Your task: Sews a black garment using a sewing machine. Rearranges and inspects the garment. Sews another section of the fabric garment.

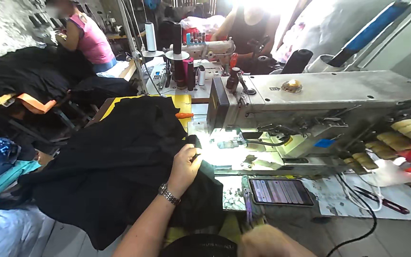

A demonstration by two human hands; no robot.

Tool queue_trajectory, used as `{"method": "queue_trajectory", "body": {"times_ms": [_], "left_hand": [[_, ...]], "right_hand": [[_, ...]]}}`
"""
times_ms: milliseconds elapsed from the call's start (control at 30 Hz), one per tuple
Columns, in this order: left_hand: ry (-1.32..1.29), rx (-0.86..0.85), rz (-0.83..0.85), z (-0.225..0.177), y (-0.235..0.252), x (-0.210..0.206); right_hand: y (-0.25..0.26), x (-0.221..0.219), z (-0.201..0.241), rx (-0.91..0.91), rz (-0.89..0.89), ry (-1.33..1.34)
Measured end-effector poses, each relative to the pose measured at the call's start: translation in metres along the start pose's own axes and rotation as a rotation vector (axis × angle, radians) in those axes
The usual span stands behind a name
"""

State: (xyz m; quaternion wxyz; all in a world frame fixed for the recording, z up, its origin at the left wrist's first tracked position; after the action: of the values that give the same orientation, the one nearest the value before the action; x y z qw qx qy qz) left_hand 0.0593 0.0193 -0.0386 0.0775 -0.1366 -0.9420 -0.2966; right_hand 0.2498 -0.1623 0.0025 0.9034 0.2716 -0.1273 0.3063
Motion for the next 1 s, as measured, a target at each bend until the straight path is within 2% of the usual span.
{"method": "queue_trajectory", "body": {"times_ms": [133,200,267,400,667,800,900,1000], "left_hand": [[-0.304,0.069,0.032,-0.004,-0.010,0.008],[-0.370,0.093,0.038,-0.006,-0.015,0.012],[-0.405,0.123,0.042,-0.008,-0.019,0.015],[-0.468,0.164,0.062,-0.007,-0.020,0.017],[-0.537,0.172,0.086,-0.007,-0.020,0.016],[-0.540,0.171,0.094,-0.010,-0.020,0.019],[-0.431,0.107,0.091,-0.018,-0.011,0.031],[-0.185,0.003,0.070,-0.020,0.011,0.048]], "right_hand": [[0.018,0.013,-0.039,-0.311,-0.387,-0.739],[0.036,0.021,-0.058,-0.400,-0.472,-0.943],[0.053,0.025,-0.070,-0.397,-0.517,-1.055],[0.073,0.025,-0.092,-0.303,-0.566,-1.161],[0.083,0.020,-0.108,-0.297,-0.621,-1.087],[0.081,0.023,-0.106,-0.353,-0.719,-1.050],[0.067,0.024,-0.097,-0.472,-0.742,-0.950],[0.052,0.007,-0.094,-0.465,-0.697,-1.043]]}}
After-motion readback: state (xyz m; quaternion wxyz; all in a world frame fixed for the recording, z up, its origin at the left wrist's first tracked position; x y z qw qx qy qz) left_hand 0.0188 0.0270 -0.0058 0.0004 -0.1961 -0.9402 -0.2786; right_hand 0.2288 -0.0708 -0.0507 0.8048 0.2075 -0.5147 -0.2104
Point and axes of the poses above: each hand's wrist, its own y-axis towards the middle knuckle, its own x-axis out of the back of the hand, z = x × y, the point moved 2 cm from there along y, towards the middle knuckle, and after that the axes turned 14 degrees about -y, right-handed, at the moved point
